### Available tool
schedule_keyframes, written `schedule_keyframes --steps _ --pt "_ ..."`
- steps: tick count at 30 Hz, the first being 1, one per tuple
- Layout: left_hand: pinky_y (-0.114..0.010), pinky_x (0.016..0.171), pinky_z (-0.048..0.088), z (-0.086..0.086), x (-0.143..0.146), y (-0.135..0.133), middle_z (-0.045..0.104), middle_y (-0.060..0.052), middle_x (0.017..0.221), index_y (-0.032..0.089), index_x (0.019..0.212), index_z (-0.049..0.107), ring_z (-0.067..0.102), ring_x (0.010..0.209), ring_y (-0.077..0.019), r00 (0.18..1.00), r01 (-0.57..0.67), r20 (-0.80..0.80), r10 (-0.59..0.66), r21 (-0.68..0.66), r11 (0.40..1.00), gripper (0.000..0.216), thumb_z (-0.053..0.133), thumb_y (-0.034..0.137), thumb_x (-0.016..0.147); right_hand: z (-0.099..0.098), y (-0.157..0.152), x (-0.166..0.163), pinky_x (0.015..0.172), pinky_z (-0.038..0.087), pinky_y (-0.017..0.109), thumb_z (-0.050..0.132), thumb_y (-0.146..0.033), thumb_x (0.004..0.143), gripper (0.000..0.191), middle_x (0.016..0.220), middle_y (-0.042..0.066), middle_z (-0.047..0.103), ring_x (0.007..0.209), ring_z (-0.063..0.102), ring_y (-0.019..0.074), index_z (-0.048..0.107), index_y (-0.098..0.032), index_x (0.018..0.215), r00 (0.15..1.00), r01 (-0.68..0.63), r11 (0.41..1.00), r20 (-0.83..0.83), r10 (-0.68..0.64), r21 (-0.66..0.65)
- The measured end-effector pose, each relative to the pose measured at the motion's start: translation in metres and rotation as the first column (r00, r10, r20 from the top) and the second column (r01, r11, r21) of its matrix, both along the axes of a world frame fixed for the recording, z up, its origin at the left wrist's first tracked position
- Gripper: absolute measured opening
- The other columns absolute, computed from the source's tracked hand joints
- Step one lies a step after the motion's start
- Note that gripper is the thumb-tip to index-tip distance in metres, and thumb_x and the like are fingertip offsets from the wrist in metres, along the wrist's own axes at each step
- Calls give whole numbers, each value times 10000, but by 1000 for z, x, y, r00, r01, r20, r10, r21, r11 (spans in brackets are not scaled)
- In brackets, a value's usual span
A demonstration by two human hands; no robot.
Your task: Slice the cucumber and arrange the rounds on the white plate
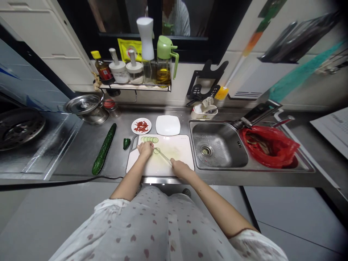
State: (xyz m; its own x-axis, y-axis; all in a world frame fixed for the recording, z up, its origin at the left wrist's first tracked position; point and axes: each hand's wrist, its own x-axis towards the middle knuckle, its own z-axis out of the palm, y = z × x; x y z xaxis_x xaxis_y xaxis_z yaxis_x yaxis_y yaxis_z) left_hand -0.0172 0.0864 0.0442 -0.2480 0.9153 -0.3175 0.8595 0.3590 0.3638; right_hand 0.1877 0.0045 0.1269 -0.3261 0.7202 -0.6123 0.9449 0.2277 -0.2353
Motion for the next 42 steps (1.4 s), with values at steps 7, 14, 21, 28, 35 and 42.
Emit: schedule_keyframes --steps 7,14,21,28,35,42 --pt "-427 918 279 2 1 0 705 -29 911 273 778 644 558 1033 -272 1000 10 -1 -10 3 1000 60 647 324 745 6 13 3 703 442 315 355 -98 871 343 1056 171 653 960 635 260 493 -172 1176 997 -64 998 37 63 24" --pt "-422 925 278 2 1 0 704 -36 891 275 799 652 563 1037 -269 1000 11 -5 -11 -2 1000 66 642 311 744 10 21 3 725 456 331 373 -99 870 367 1078 190 649 972 636 268 501 -163 1207 994 -103 994 47 102 22" --pt "-413 931 281 2 1 0 707 -21 926 281 816 654 562 1047 -258 1000 15 -26 -16 -12 1000 88 628 330 747 18 24 1 735 470 334 362 -102 879 366 1097 179 644 987 634 262 493 -168 1214 987 -141 990 81 140 8" --pt "-420 927 284 1 0 1 710 -16 910 279 798 654 566 1037 -261 999 18 -34 -18 -13 1000 80 627 327 740 27 26 -5 742 480 344 389 -97 876 370 1129 193 631 1012 630 273 494 -163 1225 983 -147 989 105 148 -12" --pt "-427 916 288 3 1 0 711 -15 906 282 796 657 567 1028 -263 999 21 -32 -22 -23 1000 83 630 324 730 37 25 -11 777 482 352 390 -69 876 391 1125 192 637 1057 618 272 498 -157 1242 977 -158 987 145 158 -7" --pt "-425 927 294 2 0 0 712 -17 908 280 799 658 574 1018 -260 999 22 -38 -23 -10 1000 88 639 321 723 36 25 -13 795 478 361 356 -48 878 414 1117 194 644 1082 607 274 505 -151 1250 974 -165 986 162 160 16"
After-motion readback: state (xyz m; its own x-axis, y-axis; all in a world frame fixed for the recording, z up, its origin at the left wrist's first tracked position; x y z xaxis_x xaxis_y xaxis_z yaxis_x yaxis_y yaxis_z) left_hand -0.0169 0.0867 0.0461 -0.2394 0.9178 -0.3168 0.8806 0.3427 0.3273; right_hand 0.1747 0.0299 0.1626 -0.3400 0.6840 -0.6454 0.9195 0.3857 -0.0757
